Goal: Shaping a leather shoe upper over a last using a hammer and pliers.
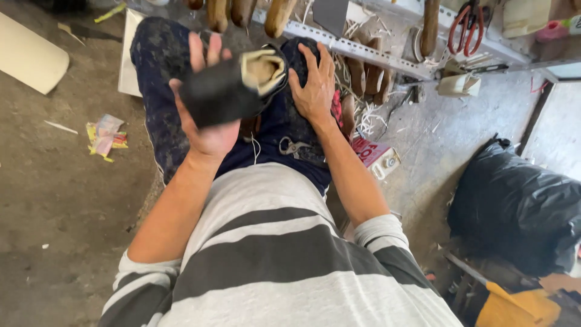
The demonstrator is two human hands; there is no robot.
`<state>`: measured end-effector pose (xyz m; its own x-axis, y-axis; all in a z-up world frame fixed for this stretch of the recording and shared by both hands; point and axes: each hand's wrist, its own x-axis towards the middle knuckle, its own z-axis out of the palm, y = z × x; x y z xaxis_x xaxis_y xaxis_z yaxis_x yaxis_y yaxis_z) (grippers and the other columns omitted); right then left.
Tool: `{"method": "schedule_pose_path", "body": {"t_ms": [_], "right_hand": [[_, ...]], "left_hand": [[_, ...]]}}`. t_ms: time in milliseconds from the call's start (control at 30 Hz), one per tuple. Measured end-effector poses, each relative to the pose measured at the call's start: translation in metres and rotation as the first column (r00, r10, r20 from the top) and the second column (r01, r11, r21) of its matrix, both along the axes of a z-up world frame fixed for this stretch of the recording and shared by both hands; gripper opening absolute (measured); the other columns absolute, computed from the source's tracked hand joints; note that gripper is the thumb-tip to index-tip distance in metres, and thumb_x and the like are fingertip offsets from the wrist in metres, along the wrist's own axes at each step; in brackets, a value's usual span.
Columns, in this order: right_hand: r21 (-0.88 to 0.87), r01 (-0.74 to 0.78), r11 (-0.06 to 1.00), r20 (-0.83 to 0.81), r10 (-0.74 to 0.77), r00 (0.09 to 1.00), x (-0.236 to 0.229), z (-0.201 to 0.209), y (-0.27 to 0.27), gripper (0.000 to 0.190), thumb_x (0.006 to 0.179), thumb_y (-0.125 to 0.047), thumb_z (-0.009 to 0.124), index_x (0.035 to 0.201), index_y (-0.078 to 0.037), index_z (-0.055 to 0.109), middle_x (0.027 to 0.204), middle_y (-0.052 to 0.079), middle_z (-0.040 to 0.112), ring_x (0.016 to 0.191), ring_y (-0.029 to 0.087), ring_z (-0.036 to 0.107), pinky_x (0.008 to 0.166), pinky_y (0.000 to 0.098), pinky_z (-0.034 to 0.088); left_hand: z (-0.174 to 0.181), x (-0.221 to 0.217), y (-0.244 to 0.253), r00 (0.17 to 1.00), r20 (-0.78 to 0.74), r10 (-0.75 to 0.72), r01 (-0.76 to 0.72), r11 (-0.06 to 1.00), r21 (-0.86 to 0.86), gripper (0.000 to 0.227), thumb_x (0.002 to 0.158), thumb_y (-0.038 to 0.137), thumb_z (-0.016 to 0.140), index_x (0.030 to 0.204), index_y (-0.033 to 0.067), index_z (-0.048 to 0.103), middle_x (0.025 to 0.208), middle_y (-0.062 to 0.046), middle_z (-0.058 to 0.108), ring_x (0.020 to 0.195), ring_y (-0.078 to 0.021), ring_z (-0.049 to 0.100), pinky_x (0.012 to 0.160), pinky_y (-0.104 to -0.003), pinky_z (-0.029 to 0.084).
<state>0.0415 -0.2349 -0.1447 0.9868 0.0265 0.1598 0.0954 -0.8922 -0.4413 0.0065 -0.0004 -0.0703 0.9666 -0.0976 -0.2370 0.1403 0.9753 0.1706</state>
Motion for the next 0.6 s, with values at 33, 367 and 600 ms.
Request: {"method": "schedule_pose_path", "body": {"t_ms": [33, 367, 600], "right_hand": [[0.011, -0.005, 1.000, 0.041, 0.005, 0.999, 0.018, 0.002, 0.005, 0.047, 0.103, -0.033, 0.067, 0.147, -0.022, 0.055, 0.154, 0.019, 0.044, 0.143, 0.041, 0.044, 0.114, 0.0560, 0.044], [0.010, -0.012, 1.000, 0.033, 0.012, 0.999, 0.022, -0.018, -0.002, 0.052, 0.101, -0.046, 0.067, 0.148, -0.029, 0.055, 0.152, 0.015, 0.043, 0.140, 0.043, 0.046, 0.112, 0.0597, 0.043], [-0.017, 0.020, 1.000, 0.007, -0.020, 1.000, 0.021, -0.018, -0.003, 0.054, 0.098, -0.047, 0.069, 0.147, -0.031, 0.055, 0.151, 0.013, 0.043, 0.141, 0.040, 0.046, 0.112, 0.0570, 0.044]], "left_hand": [[0.030, 0.019, 0.013, 0.961, -0.243, -0.134, 0.060, 0.956, -0.287, 0.074, 0.093, 0.048, 0.054, 0.159, 0.0162, 0.041, 0.163, -0.019, 0.042, 0.149, -0.0346, 0.041, 0.134, -0.049, 0.026], [-0.084, -0.019, -0.004, 0.913, 0.279, -0.298, 0.331, 0.940, -0.077, 0.077, 0.099, 0.050, 0.063, 0.158, 0.0057, 0.039, 0.166, -0.034, 0.020, 0.143, -0.0587, 0.036, 0.110, -0.064, 0.045], [-0.078, -0.015, -0.010, 0.869, 0.326, -0.373, 0.402, 0.915, -0.027, 0.075, 0.096, 0.038, 0.067, 0.156, 0.0017, 0.038, 0.160, -0.043, 0.023, 0.140, -0.0632, 0.036, 0.110, -0.066, 0.042]]}}
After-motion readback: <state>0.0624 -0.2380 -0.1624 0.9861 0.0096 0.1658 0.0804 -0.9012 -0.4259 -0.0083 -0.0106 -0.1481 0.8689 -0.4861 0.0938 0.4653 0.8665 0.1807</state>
